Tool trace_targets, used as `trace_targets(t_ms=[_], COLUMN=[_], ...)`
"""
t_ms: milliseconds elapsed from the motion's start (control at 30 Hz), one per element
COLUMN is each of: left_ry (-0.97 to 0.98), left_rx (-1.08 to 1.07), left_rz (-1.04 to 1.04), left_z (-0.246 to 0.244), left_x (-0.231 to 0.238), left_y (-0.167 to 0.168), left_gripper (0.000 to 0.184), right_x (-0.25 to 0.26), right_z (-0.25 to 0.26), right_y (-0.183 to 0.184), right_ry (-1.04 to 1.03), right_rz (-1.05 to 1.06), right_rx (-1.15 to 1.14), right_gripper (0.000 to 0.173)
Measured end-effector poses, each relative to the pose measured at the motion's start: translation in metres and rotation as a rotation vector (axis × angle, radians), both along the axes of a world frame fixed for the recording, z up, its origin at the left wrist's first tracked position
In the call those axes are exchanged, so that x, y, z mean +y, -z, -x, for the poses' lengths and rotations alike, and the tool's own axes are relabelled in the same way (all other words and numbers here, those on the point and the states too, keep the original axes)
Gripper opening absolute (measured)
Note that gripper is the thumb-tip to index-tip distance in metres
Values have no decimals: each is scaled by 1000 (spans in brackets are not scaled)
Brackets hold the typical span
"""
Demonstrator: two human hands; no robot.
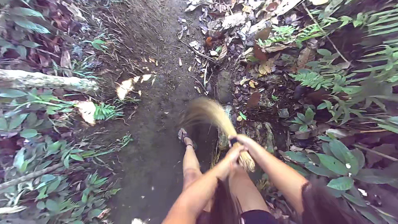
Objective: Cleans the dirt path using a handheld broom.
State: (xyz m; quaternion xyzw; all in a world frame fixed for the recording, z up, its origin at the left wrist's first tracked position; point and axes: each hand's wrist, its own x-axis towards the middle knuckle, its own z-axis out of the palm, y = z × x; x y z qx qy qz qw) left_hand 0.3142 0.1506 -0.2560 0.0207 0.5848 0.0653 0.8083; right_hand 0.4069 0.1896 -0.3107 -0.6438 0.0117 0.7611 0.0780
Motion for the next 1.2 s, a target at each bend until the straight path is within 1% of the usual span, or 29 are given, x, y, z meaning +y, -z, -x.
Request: trace_targets(t_ms=[33,100,167,200,233,267,300,333,367,400,433,467,500,533,600,667,700,767,800,867,900,933,967,1000,1033,1067,1133,1167,1200], left_ry=[106,266,287,264,234,177,96,-7,-118,-212,-269,-293,-289,-261,-105,85,168,244,232,179,136,76,11,-44,-75,-63,66,142,195], left_rx=[-62,-132,-146,-120,-69,-2,80,176,271,333,363,351,300,235,107,-9,-44,-87,-77,15,82,154,209,231,222,186,92,41,7], left_rz=[-70,-192,-290,-315,-307,-269,-208,-136,-74,-9,58,128,178,175,62,-54,-92,-149,-161,-128,-87,-49,-28,-25,-22,-8,2,-17,-46], left_z=[5,27,63,85,109,128,141,148,152,155,158,162,167,173,182,192,203,236,255,280,282,278,271,264,258,255,264,276,290], left_x=[39,98,113,106,91,71,48,29,14,6,7,16,31,52,102,153,173,193,191,171,157,142,131,126,130,144,190,210,226], left_y=[22,48,46,32,7,-26,-64,-102,-132,-151,-158,-153,-137,-115,-60,-12,1,3,-9,-58,-87,-111,-123,-119,-103,-79,-34,-16,-10], left_gripper=[25,33,49,61,73,81,84,81,69,55,39,26,20,20,22,32,39,54,59,72,80,82,75,62,49,41,40,46,55], right_x=[32,78,90,86,75,61,46,34,25,21,22,29,42,59,95,140,156,170,169,153,142,133,128,130,137,149,178,192,204], right_z=[-2,10,38,58,80,102,123,141,158,174,187,196,201,202,190,183,190,215,231,259,267,271,273,272,269,264,261,267,277], right_y=[11,22,16,4,-16,-45,-77,-104,-123,-132,-131,-123,-110,-88,-35,-9,-4,-10,-23,-67,-91,-107,-112,-103,-83,-59,-20,-11,-12], right_ry=[98,279,386,385,348,287,228,169,97,24,-53,-119,-161,-152,-31,174,281,414,435,417,375,319,245,161,94,61,154,258,363], right_rz=[-68,-222,-368,-415,-421,-398,-338,-249,-145,-18,109,205,236,196,21,-112,-153,-218,-241,-242,-196,-128,-59,-7,18,22,-21,-67,-115], right_rx=[-124,-256,-267,-241,-195,-120,-23,91,222,333,398,405,371,315,176,-19,-92,-155,-146,-55,16,100,181,245,267,239,79,5,-56], right_gripper=[22,27,36,40,46,50,50,44,30,20,14,11,12,14,19,20,20,21,23,27,28,27,21,17,16,17,20,20,18])
